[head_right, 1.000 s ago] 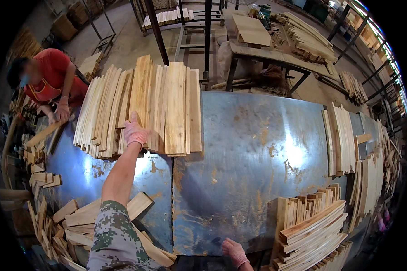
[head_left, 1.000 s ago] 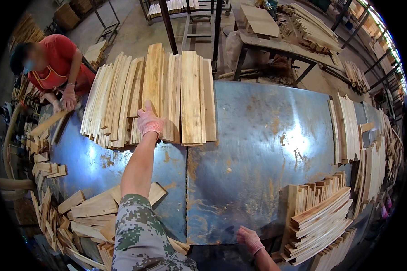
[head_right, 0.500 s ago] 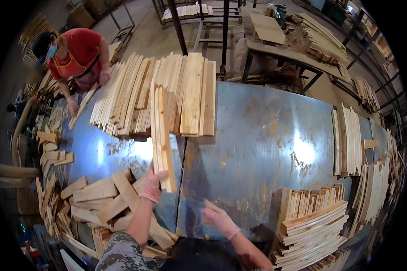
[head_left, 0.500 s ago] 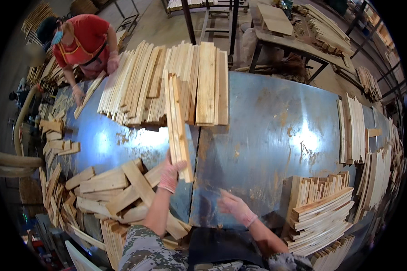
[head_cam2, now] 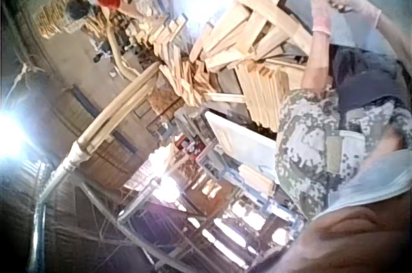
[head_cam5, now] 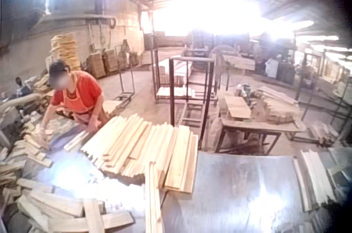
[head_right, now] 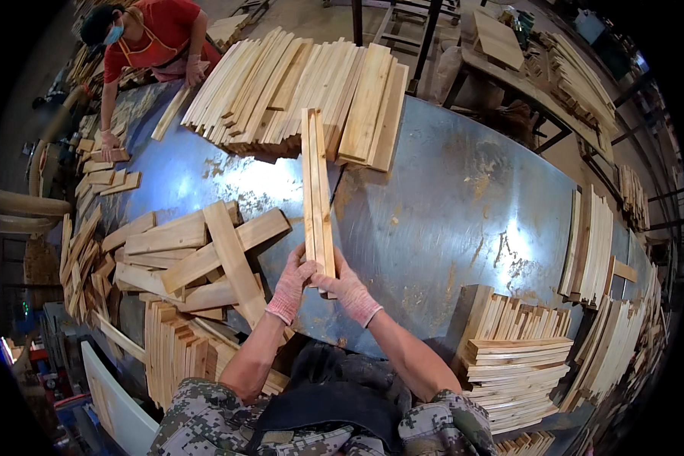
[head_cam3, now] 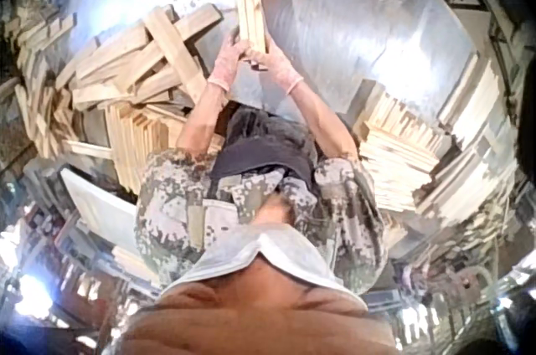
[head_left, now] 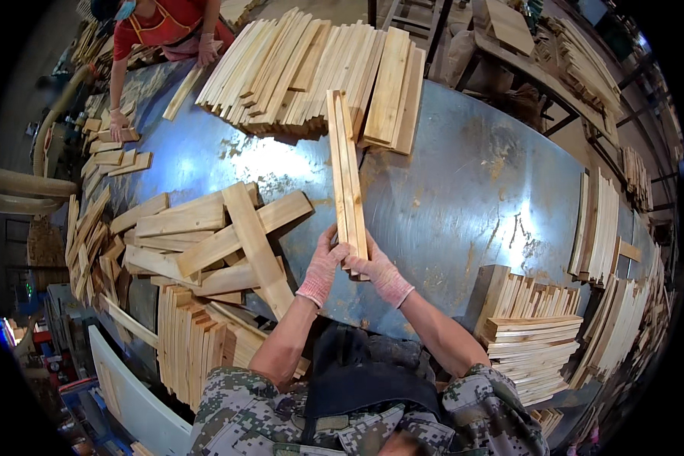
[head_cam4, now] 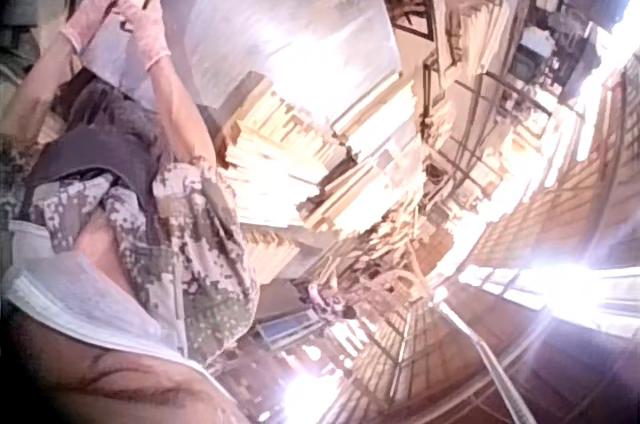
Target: The person repeatedly picks up stacks of light-colored wooden planks from a conveyor belt and places them onto a metal table. They align and arrange the planks into neat piles, occasionally moving between the conveyor and the table. Other workers are visible in the background handling similar materials.
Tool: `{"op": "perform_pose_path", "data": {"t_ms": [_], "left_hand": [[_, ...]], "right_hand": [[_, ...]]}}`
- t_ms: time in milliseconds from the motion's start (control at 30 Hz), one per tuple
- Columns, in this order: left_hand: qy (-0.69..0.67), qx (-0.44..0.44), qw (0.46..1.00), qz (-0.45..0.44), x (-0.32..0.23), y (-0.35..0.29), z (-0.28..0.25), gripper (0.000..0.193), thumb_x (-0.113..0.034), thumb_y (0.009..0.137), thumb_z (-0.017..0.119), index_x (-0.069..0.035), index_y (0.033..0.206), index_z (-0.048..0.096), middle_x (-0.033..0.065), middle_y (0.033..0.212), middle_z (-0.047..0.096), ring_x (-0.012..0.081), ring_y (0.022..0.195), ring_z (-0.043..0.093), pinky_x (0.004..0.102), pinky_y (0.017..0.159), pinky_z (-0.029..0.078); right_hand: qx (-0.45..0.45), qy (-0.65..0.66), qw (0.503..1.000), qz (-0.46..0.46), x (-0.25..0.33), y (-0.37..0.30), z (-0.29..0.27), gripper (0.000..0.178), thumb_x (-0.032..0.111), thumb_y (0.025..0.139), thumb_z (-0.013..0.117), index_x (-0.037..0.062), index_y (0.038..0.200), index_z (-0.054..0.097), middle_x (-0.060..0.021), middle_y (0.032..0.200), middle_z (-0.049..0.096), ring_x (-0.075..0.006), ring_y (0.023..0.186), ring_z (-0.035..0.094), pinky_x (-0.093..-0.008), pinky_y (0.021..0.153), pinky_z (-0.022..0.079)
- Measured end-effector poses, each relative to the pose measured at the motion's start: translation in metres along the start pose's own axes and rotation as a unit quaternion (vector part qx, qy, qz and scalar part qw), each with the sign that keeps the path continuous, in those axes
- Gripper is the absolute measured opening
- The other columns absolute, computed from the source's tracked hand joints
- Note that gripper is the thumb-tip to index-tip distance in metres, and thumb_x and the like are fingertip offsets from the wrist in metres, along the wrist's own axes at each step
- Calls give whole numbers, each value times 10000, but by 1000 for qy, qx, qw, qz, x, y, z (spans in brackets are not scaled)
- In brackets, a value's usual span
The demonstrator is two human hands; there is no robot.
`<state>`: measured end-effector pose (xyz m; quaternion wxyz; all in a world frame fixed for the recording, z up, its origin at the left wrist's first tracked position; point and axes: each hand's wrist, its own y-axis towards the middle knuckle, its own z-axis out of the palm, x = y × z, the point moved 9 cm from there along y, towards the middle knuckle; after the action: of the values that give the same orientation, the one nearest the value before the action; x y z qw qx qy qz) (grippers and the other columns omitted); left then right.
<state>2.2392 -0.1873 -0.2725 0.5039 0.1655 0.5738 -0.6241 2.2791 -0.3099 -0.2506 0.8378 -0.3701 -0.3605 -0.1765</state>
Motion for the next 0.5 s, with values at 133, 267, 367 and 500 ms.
{"op": "perform_pose_path", "data": {"t_ms": [133, 267, 367, 500], "left_hand": [[-5, -19, 1000, 5, 3, 3, -5, 717, -392, 982, 718, -28, 1545, 462, 97, 1391, 611, 204, 1128, 611, 360, 988, 508], [86, -50, 993, -59, -17, 25, -15, 673, -470, 931, 761, 17, 1365, 595, 132, 1306, 659, 235, 1149, 640, 383, 970, 531], [275, -69, 958, -45, -81, 54, 5, 679, -437, 902, 784, 42, 1328, 558, 199, 1312, 647, 269, 1202, 650, 414, 1005, 533], [459, -175, 871, 9, -127, 102, 24, 816, -414, 808, 866, 62, 1353, 487, 258, 1292, 656, 348, 1180, 682, 449, 1015, 549]], "right_hand": [[-7, 45, 999, 19, -1, -2, -2, 943, 357, 940, 817, 169, 1683, 266, -24, 1326, 591, -118, 1059, 598, -287, 808, 536], [-27, 30, 999, 15, -4, 3, 1, 937, 246, 895, 848, 160, 1654, 305, -30, 1264, 616, -127, 1020, 614, -293, 801, 541], [-50, 31, 998, -2, -11, 12, 4, 944, 162, 839, 866, 153, 1622, 339, -37, 1202, 630, -137, 963, 621, -298, 765, 543], [-65, -9, 998, 2, -21, 24, 8, 983, 138, 795, 875, 144, 1616, 334, -53, 1169, 629, -159, 904, 630, -310, 703, 542]]}}
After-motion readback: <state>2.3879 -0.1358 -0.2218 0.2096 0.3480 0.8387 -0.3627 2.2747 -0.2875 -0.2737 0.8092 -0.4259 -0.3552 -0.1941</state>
